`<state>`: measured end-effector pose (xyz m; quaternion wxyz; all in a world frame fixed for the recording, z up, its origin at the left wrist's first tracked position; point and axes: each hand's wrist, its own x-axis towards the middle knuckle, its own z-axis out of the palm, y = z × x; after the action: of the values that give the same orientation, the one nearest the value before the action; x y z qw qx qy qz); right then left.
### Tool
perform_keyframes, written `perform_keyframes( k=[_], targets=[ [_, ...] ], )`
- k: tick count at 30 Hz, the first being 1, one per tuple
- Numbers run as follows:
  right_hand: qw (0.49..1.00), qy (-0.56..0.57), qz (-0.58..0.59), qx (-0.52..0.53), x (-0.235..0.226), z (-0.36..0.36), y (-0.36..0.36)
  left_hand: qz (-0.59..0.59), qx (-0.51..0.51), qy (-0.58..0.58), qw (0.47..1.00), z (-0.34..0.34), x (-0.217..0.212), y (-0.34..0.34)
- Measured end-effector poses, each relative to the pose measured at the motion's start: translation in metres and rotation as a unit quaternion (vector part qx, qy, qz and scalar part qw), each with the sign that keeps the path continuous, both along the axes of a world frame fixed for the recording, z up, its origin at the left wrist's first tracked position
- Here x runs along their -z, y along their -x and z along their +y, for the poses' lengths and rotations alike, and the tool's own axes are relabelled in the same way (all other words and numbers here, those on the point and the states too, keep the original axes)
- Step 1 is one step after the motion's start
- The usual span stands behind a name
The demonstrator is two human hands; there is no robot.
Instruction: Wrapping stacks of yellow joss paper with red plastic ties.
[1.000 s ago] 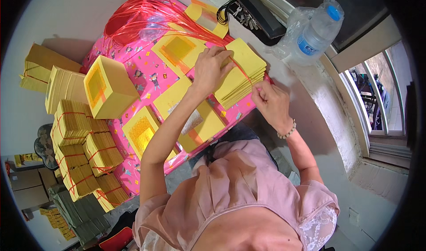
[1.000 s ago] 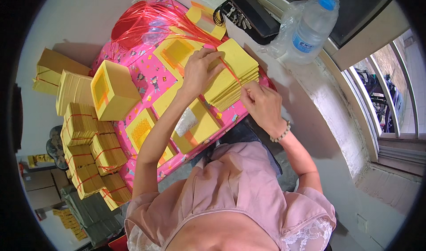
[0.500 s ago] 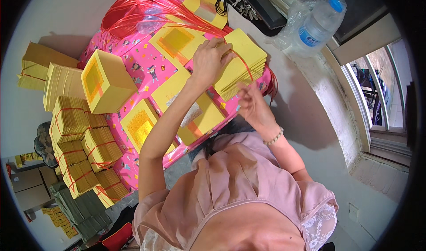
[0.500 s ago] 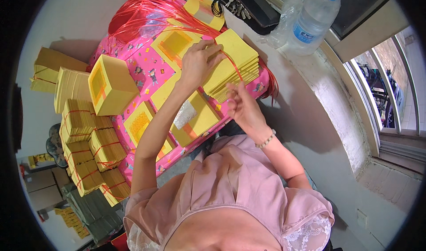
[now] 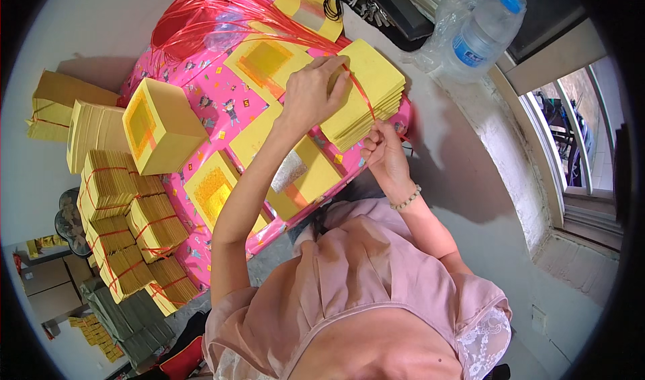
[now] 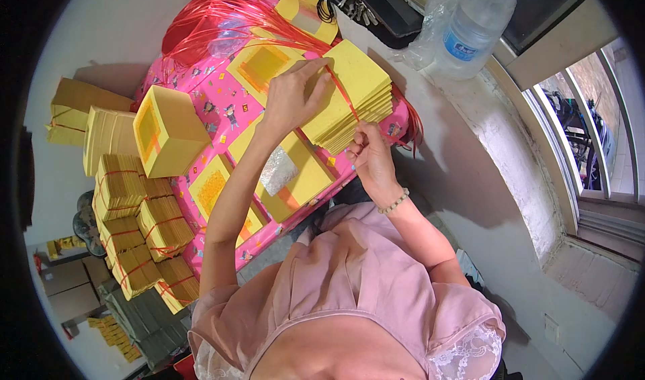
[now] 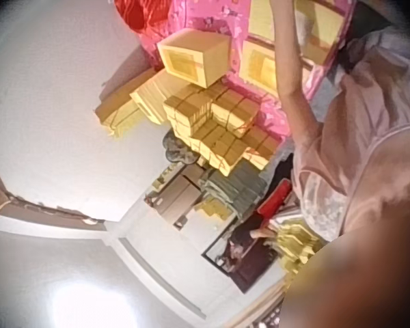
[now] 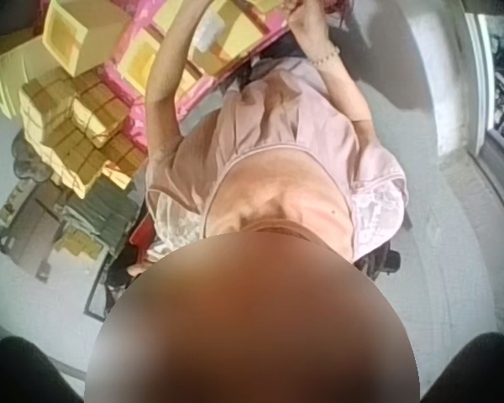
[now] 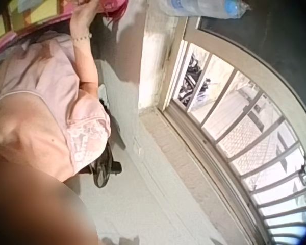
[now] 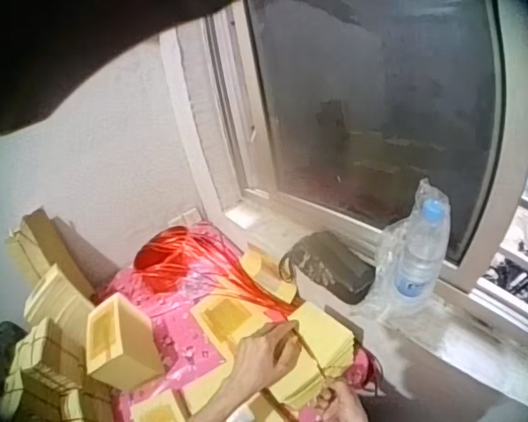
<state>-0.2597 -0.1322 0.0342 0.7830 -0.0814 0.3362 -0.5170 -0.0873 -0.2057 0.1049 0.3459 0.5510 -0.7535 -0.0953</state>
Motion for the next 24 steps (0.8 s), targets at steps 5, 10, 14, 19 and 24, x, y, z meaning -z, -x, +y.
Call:
perform_keyframes(
  k=[5,10,14,19,24],
  targets=[
    [1.000,0.001,0.017,-0.016,0.005,0.009,0.005,-0.011,-0.028,0.057,0.998,-0.002,0.024,0.001],
    [0.999,0.009,0.031,0.003,-0.004,0.008,0.001,-0.041,-0.034,0.085,0.995,-0.002,0.026,0.004],
    [0.996,0.046,0.077,0.020,-0.006,-0.001,-0.011,-0.031,-0.030,0.078,0.996,-0.001,0.025,0.005],
    [0.987,0.093,0.119,0.062,0.009,-0.008,-0.017,-0.005,-0.036,0.069,0.997,-0.003,0.021,0.006],
    [0.983,0.090,0.145,0.073,0.012,-0.009,-0.026,0.073,-0.101,-0.022,0.992,-0.013,0.017,-0.001]
  ],
)
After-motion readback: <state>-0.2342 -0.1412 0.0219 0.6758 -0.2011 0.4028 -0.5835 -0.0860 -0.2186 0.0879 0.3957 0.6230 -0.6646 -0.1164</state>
